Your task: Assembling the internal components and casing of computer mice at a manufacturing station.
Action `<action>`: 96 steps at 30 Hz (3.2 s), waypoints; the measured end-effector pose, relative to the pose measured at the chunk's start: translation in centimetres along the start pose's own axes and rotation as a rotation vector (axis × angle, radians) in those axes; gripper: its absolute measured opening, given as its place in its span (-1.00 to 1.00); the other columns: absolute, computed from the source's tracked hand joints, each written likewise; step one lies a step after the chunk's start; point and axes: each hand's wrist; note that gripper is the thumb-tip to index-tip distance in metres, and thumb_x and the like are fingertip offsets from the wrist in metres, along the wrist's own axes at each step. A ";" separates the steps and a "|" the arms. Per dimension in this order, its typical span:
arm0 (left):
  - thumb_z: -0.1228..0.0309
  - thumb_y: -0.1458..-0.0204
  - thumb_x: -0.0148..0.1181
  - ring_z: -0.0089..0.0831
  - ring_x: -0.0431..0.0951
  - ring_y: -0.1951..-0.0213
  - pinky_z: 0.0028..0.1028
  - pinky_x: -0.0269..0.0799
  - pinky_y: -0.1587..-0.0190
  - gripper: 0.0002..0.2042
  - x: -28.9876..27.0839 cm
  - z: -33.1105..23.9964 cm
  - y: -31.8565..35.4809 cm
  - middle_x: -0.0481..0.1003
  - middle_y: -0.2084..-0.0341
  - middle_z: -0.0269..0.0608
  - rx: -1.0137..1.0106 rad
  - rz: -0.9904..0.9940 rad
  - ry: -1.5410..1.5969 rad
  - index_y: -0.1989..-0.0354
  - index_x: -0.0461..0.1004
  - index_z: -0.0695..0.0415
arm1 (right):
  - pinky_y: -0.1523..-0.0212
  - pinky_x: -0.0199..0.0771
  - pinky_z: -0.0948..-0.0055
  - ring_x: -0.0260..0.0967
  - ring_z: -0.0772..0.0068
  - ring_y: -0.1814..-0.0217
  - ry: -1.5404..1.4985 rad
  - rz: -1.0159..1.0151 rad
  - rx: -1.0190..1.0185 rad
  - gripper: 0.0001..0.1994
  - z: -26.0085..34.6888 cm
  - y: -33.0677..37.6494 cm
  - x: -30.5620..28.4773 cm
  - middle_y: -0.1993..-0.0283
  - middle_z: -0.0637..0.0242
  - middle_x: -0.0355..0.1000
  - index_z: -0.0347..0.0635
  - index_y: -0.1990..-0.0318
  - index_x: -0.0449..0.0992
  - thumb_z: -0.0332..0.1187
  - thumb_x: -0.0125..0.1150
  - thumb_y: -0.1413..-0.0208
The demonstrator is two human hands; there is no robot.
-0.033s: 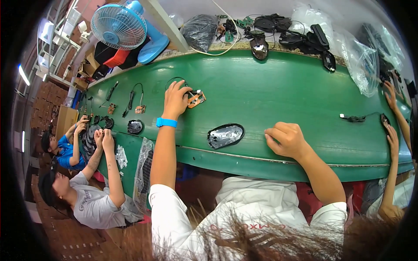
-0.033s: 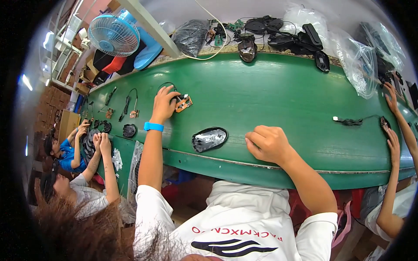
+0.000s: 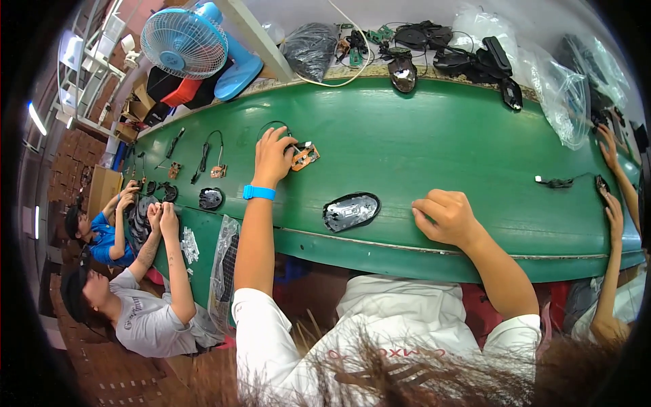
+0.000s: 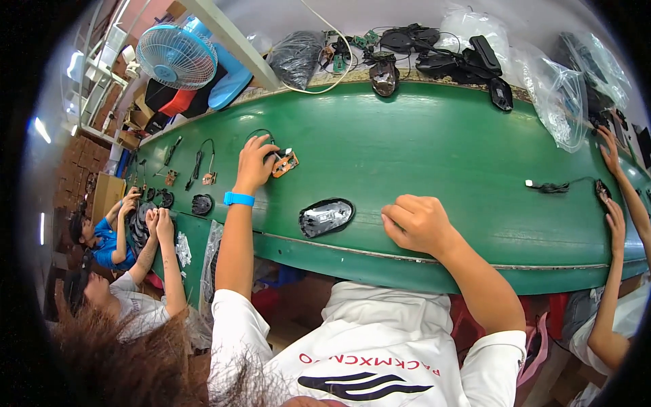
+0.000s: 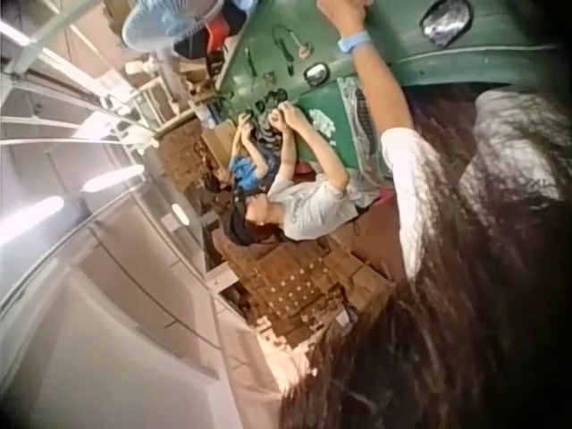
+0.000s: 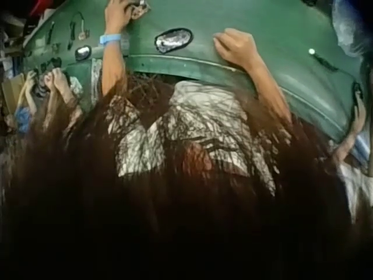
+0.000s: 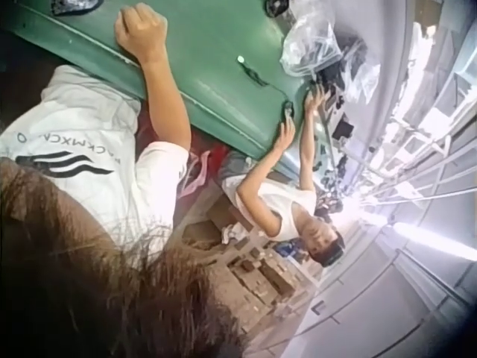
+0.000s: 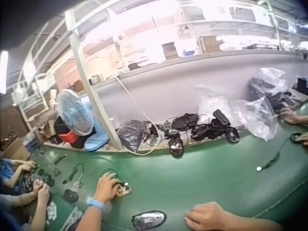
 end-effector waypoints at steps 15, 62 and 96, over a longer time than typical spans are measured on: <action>0.43 -0.03 0.36 -0.10 0.60 0.11 -0.13 0.41 -0.08 -0.91 -2.8 -5.2 3.4 0.64 0.28 -0.12 -0.030 -0.197 0.335 0.37 0.62 0.18 | 0.31 0.52 0.35 0.46 0.28 0.37 -0.272 0.096 0.298 -0.74 0.4 -2.7 3.5 0.24 0.18 0.48 -0.23 0.12 0.52 -0.37 0.39 -0.07; 0.56 -0.09 0.32 -0.20 0.53 0.46 -0.30 0.41 0.43 -0.96 -5.1 -13.0 13.7 0.48 0.48 -0.12 -0.034 -0.078 0.618 0.31 0.59 0.23 | 0.22 0.57 0.28 0.50 0.22 0.17 0.101 0.118 0.029 -0.71 5.3 -3.1 5.7 0.02 0.24 0.51 -0.15 0.20 0.56 -0.49 0.45 0.14; 0.47 -0.11 0.31 -0.21 0.49 0.57 -0.28 0.36 0.52 -0.88 -4.3 -16.5 13.8 0.48 0.52 -0.17 -0.138 -0.072 0.501 0.41 0.50 0.18 | 0.22 0.58 0.29 0.51 0.23 0.16 0.123 0.131 0.044 -0.73 4.8 -1.6 4.8 0.00 0.22 0.53 -0.14 0.21 0.56 -0.47 0.45 0.12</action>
Point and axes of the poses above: each hand's wrist, its own y-axis away from the middle knuckle, its own x-axis out of the palm, z = x × y
